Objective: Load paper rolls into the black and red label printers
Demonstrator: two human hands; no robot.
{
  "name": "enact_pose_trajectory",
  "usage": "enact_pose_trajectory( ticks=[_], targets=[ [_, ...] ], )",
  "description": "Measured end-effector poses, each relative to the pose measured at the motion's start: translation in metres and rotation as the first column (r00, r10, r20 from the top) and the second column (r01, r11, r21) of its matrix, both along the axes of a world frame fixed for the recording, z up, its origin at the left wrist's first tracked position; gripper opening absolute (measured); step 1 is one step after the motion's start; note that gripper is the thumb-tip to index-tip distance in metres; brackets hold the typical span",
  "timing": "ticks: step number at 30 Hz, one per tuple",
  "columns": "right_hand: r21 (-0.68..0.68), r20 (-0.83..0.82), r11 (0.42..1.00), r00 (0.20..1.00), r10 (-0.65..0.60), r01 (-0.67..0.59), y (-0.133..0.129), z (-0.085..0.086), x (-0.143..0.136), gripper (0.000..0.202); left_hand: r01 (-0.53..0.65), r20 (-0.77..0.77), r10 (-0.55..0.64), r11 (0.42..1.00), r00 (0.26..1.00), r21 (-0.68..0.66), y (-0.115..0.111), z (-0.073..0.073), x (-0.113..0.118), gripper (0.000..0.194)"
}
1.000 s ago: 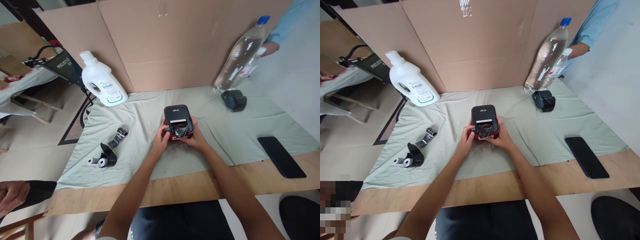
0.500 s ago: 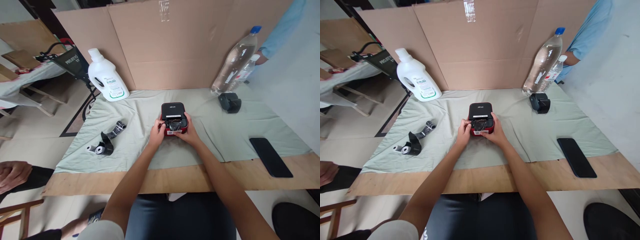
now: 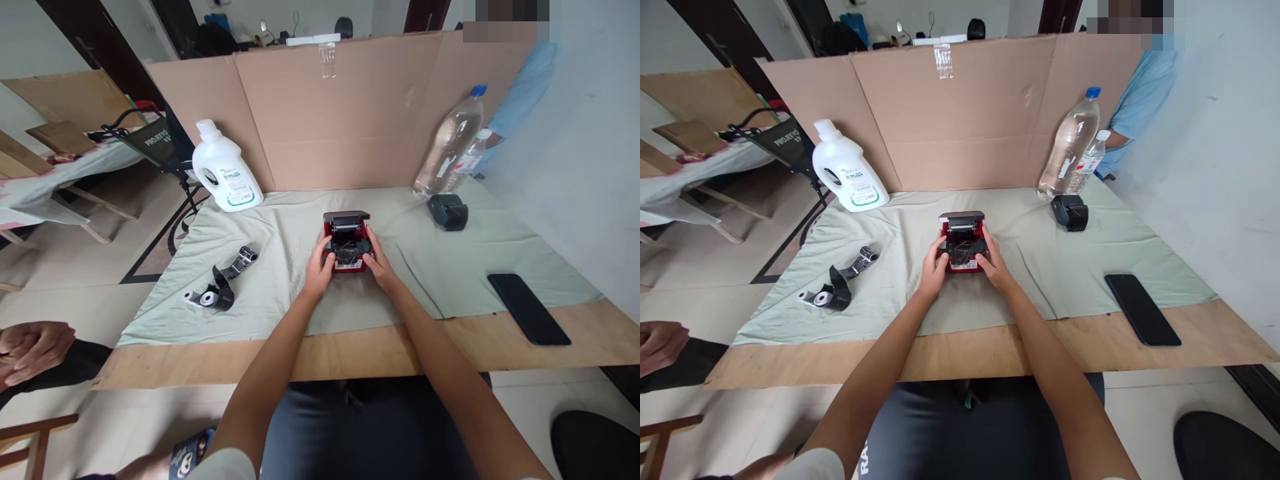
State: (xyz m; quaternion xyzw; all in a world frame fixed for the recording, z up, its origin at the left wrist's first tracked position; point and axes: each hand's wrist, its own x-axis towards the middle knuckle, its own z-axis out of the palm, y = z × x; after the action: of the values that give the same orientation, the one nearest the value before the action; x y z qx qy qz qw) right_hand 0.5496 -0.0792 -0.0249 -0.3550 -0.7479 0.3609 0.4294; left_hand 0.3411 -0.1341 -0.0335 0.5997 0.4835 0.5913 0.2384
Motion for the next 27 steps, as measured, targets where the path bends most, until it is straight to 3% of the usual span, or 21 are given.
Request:
enact_pose_trajectory(
  ticks=[6,9,11,13,15,18,20,22,24,27],
  targets=[
    [0.0,-0.077,1.0,0.997,-0.026,0.026,-0.008,0.004,0.0,0.077,0.022,-0.091,-0.019,0.999,0.996,0.033,0.0,0.003,-0.001,0.048],
    [0.016,-0.098,0.991,0.986,-0.131,0.133,-0.005,0.017,0.0,0.062,0.035,-0.083,-0.033,0.999,0.996,0.02,0.0,0.003,-0.002,0.048],
    [0.042,-0.004,0.979,0.98,-0.198,0.198,0.005,0.036,-0.001,0.055,0.042,-0.06,-0.042,0.999,0.997,0.005,0.0,0.003,-0.001,0.051],
    [0.102,0.218,0.979,0.957,-0.192,0.174,0.022,0.06,-0.007,0.046,0.046,-0.022,-0.046,0.999,0.999,-0.006,0.0,0.003,0.0,0.056],
    [0.159,0.488,0.986,0.865,-0.119,0.046,0.044,0.083,-0.018,0.038,0.051,0.01,-0.051,0.999,0.999,-0.017,0.0,0.003,0.0,0.061],
    [0.119,0.807,0.978,0.591,0.007,-0.174,0.072,0.107,-0.045,0.035,0.065,0.022,-0.064,0.997,0.998,-0.039,0.0,0.002,0.0,0.065],
    [0.017,0.925,0.978,0.374,0.064,-0.209,0.085,0.113,-0.067,0.035,0.069,0.014,-0.068,0.997,0.998,-0.043,0.0,0.002,0.0,0.067],
    [-0.074,0.967,0.98,0.228,0.116,-0.186,0.091,0.115,-0.087,0.032,0.068,0.003,-0.068,0.997,0.998,-0.031,0.001,0.001,0.0,0.068],
    [-0.131,0.971,0.976,0.174,0.162,-0.174,0.095,0.115,-0.099,0.024,0.07,-0.006,-0.07,0.997,0.998,-0.022,0.001,0.001,-0.001,0.068],
    [-0.178,0.966,0.976,0.167,0.198,-0.128,0.098,0.117,-0.099,0.016,0.076,-0.013,-0.076,0.997,0.997,-0.018,0.002,0.0,-0.001,0.068]
  ],
)
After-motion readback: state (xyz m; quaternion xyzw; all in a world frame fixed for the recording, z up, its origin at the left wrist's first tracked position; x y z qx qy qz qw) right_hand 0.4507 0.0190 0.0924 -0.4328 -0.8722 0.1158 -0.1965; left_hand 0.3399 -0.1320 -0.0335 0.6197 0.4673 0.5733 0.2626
